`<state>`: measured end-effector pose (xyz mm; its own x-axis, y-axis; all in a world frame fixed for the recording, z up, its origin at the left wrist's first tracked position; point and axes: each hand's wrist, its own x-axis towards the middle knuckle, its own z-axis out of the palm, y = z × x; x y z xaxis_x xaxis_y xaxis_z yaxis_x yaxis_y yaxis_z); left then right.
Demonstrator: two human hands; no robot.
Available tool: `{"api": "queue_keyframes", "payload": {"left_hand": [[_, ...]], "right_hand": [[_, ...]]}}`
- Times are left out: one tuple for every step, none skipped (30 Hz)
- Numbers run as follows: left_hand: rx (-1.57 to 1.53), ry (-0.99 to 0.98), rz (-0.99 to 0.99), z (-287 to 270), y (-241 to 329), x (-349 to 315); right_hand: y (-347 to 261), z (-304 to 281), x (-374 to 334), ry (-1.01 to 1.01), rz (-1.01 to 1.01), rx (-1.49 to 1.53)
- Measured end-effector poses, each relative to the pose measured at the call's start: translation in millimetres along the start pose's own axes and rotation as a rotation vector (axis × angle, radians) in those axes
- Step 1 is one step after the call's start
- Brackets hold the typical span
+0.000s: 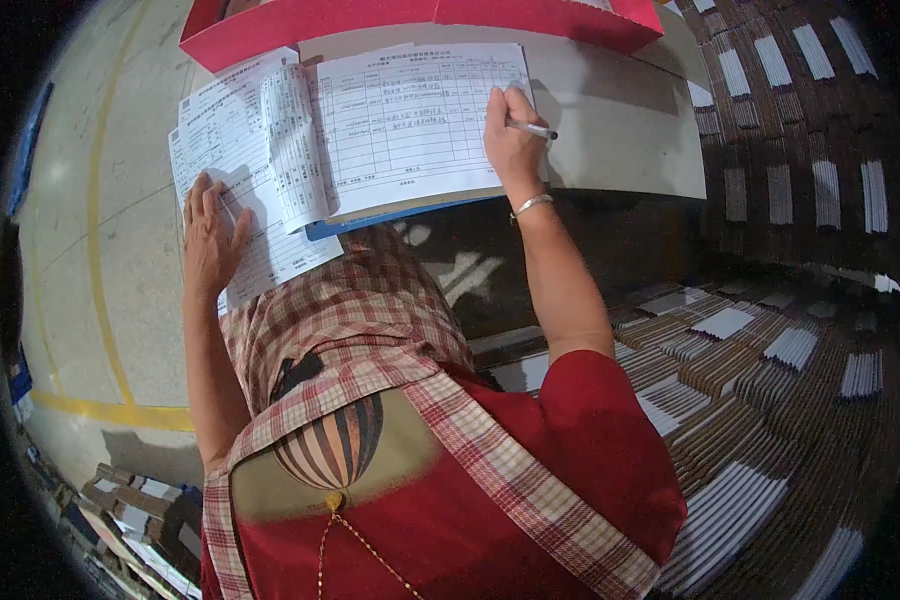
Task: Writing entries and tracking numbers in a paper logbook or ledger.
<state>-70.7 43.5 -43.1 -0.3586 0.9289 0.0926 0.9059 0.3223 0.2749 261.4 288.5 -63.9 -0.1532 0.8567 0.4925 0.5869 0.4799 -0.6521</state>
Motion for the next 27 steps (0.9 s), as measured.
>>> {"api": "queue_keyframes", "payload": {"left_hand": [[0.000, 0.000, 0.000, -0.1, 0.1, -0.1], [0.001, 0.002, 0.000, -0.2, 0.5, -0.3], [0.003, 0.005, -0.001, -0.1, 1.0, -0.4], [0.003, 0.005, -0.002, -0.4, 1.3, -0.1], [0.000, 0.011, 0.011, -1.0, 1.5, 0.4], [-0.002, 0.016, 0.023, -1.5, 1.5, 0.2], [-0.002, 0.017, 0.021, -1.1, 0.9, -0.3], [0.000, 0.020, 0.017, -0.3, 0.1, -1.0], [0.001, 0.024, 0.017, 0.3, 0.1, -0.3], [0.000, 0.024, 0.017, 0.4, 0.4, 0.2], [-0.003, 0.017, 0.009, 0.2, 1.1, 0.8], [-0.006, 0.009, 0.001, -0.2, 1.5, 0.3], [-0.006, 0.008, 0.001, -0.4, 1.7, -0.1], [0.005, 0.001, -0.010, -0.5, 1.8, -0.4], [0.015, -0.004, -0.020, -0.5, 2.0, -0.3], [0.015, -0.003, -0.021, -0.5, 1.7, -0.5], [0.012, 0.001, -0.012, -0.4, 1.1, -0.8], [0.008, 0.006, -0.003, -0.7, 1.3, -0.5], [0.007, 0.007, -0.004, -1.0, 2.2, -0.2], [0.008, 0.006, -0.010, -1.4, 4.0, 0.3], [0.010, 0.005, -0.018, -1.9, 5.0, 0.1], [0.010, 0.005, -0.019, -1.5, 3.8, -0.3], [0.009, 0.011, -0.004, -0.7, 1.7, -0.7], [0.009, 0.018, 0.011, -0.9, 1.1, -0.4], [0.009, 0.019, 0.011, -1.4, 1.2, -0.2], [0.002, 0.014, 0.008, -2.3, 1.8, 0.0], [-0.004, 0.009, 0.005, -3.0, 2.5, -0.2]], "right_hand": [[0.5, 0.1, -0.2, 0.000, 0.000, 0.000], [1.6, 0.3, -0.4, 0.005, -0.005, -0.013], [1.5, 0.4, -0.1, 0.009, -0.011, -0.026], [1.3, -0.2, -0.1, 0.009, -0.012, -0.026], [0.6, -1.2, -0.3, -0.001, 0.000, -0.031], [-0.8, -2.1, -0.6, -0.011, 0.011, -0.036], [-1.5, -2.6, -0.8, -0.013, 0.009, -0.035], [-2.1, -2.9, -1.0, -0.011, 0.024, -0.019], [-2.1, -3.3, -0.5, -0.006, 0.038, -0.003], [-1.6, -3.4, -0.3, -0.006, 0.037, -0.004], [-0.9, -3.3, -0.2, 0.020, 0.015, -0.009], [-0.7, -3.3, -1.1, 0.045, -0.005, -0.014], [-0.8, -2.8, -0.9, 0.045, -0.005, -0.015], [-0.9, -1.8, -0.1, 0.036, -0.008, -0.032], [-1.0, -1.3, 0.9, 0.029, -0.012, -0.049], [-0.1, -1.3, 0.6, 0.029, -0.013, -0.049], [1.9, -1.3, -0.2, 0.002, 0.001, -0.060], [3.5, -1.4, -0.6, -0.024, 0.015, -0.072], [4.8, -1.0, -0.7, -0.024, 0.014, -0.072], [5.9, -0.5, -0.6, -0.002, 0.006, -0.072], [6.2, -0.3, -0.7, 0.020, -0.002, -0.072], [6.4, -0.6, -0.7, 0.019, -0.003, -0.072], [6.4, -1.1, -0.6, 0.004, -0.001, -0.064], [5.9, -1.3, -0.3, -0.009, 0.000, -0.056], [5.0, -1.5, -0.6, -0.009, 0.000, -0.056], [3.6, -2.0, -1.2, 0.002, 0.023, -0.043], [2.6, -2.1, -1.6, 0.012, 0.045, -0.029]]}}
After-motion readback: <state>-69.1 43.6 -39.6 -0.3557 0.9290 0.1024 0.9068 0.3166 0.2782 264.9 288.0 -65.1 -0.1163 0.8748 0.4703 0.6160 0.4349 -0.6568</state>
